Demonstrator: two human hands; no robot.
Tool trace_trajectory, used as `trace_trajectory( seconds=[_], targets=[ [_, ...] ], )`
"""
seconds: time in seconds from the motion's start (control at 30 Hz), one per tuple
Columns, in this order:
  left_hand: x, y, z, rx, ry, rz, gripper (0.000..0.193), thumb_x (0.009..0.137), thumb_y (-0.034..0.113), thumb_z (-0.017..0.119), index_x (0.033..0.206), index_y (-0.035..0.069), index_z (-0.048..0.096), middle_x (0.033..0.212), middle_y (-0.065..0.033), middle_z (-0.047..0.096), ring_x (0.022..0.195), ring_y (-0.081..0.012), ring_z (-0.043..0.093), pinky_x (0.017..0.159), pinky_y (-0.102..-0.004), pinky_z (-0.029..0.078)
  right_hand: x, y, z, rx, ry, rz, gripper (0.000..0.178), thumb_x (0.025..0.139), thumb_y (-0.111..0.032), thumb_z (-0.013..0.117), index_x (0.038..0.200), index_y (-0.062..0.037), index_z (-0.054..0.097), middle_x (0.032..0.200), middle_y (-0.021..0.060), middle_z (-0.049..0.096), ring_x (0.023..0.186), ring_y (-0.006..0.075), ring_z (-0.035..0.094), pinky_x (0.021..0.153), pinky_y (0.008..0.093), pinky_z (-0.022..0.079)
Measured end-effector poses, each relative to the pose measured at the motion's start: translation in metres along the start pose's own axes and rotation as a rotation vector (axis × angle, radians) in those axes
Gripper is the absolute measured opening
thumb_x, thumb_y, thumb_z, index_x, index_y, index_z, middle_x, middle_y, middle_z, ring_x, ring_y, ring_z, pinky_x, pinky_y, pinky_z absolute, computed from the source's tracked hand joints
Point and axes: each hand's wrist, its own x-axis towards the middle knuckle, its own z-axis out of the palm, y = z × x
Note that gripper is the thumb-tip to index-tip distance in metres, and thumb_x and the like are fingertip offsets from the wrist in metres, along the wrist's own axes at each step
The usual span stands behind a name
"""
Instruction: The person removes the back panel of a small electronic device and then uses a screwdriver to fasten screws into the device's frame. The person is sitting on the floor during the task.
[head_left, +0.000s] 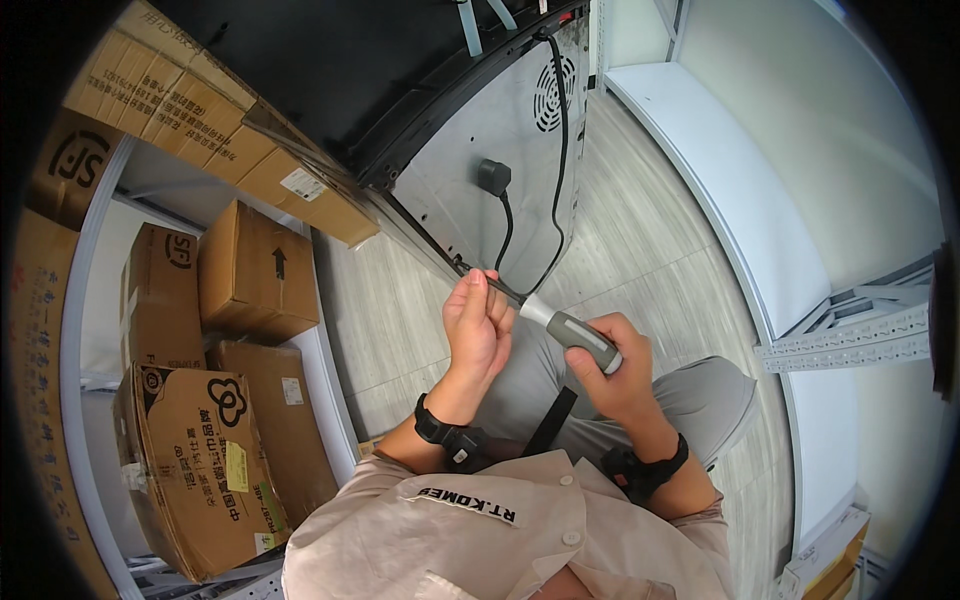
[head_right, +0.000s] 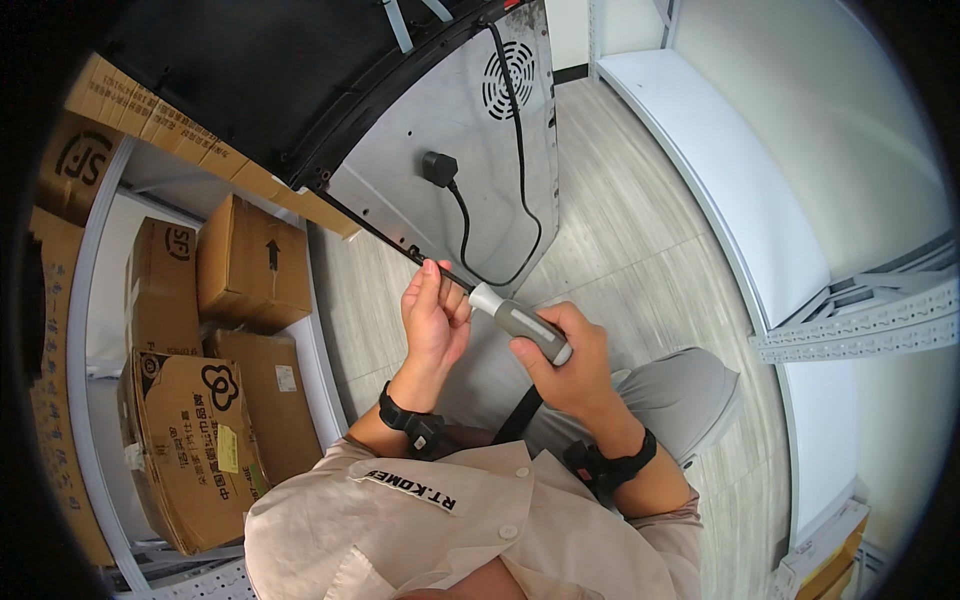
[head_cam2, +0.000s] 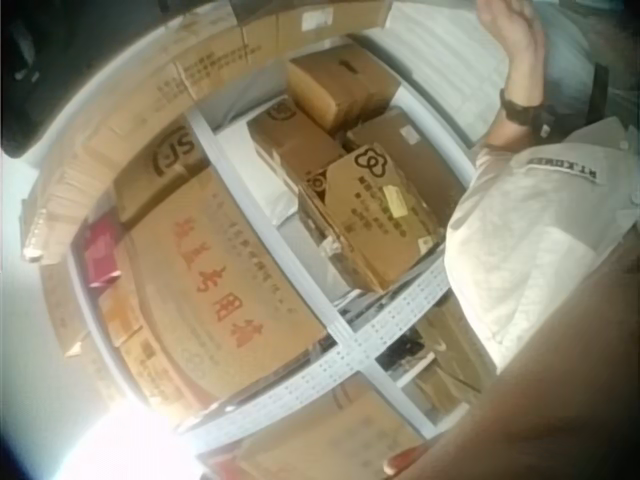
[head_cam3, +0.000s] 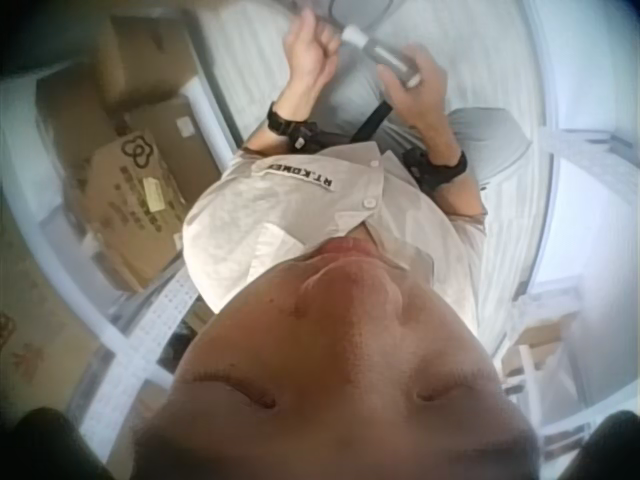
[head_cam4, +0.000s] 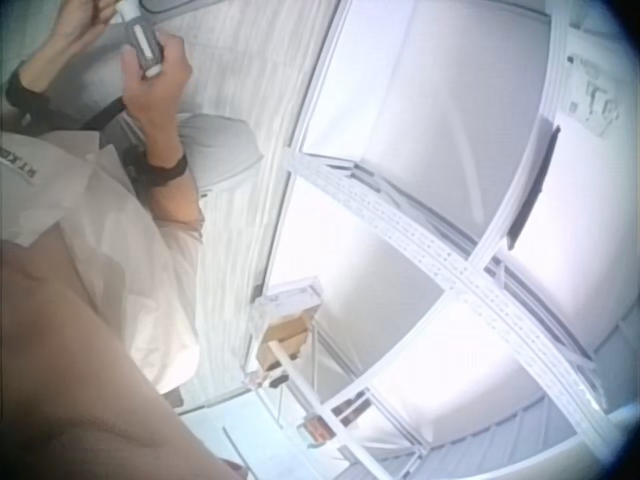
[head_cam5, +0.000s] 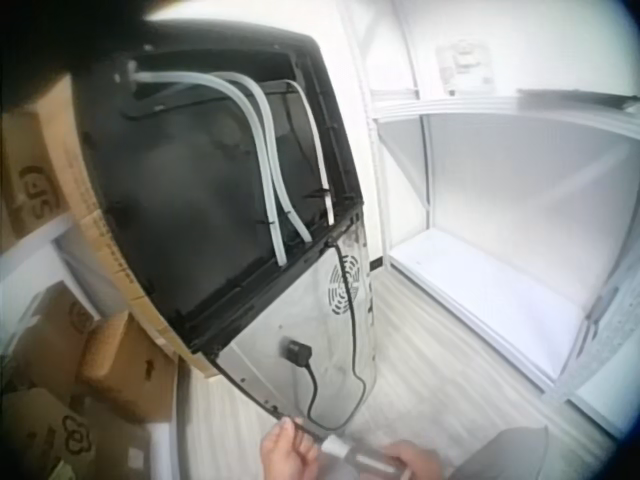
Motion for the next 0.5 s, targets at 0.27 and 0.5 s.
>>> trace_trajectory(
  seconds=[0.27, 0.5],
  targets=[
    [-0.003, 0.007, 0.006, -0.081, 0.025, -0.107, 0.028, 0.1, 0.028, 0.052, 0.091, 0.003, 0.057, 0.057, 0.0069, 0.029, 0.048, -0.0048, 0.022, 0.043, -0.0227, 0.02, 0.01, 0.012, 0.001, -0.215, 0.091, -0.467, 0.035, 0.069, 0.01, 0.065, 0.101, -0.0011, 0.059, 0.096, 0.0135, 0.057, 0.075, 0.0227, 0.06, 0.063, 0.0302, 0.049],
    [-0.003, 0.004, 0.007, -0.003, 0.03, -0.086, 0.028, 0.1, 0.029, 0.053, 0.088, 0.003, 0.055, 0.057, 0.0076, 0.028, 0.049, -0.0048, 0.022, 0.044, -0.0229, 0.02, 0.009, 0.0, 0.003, 0.089, 0.125, -0.209, 0.024, 0.077, 0.001, 0.069, 0.099, 0.0, 0.06, 0.089, 0.0088, 0.059, 0.073, 0.0158, 0.059, 0.06, 0.0264, 0.046]
  ],
)
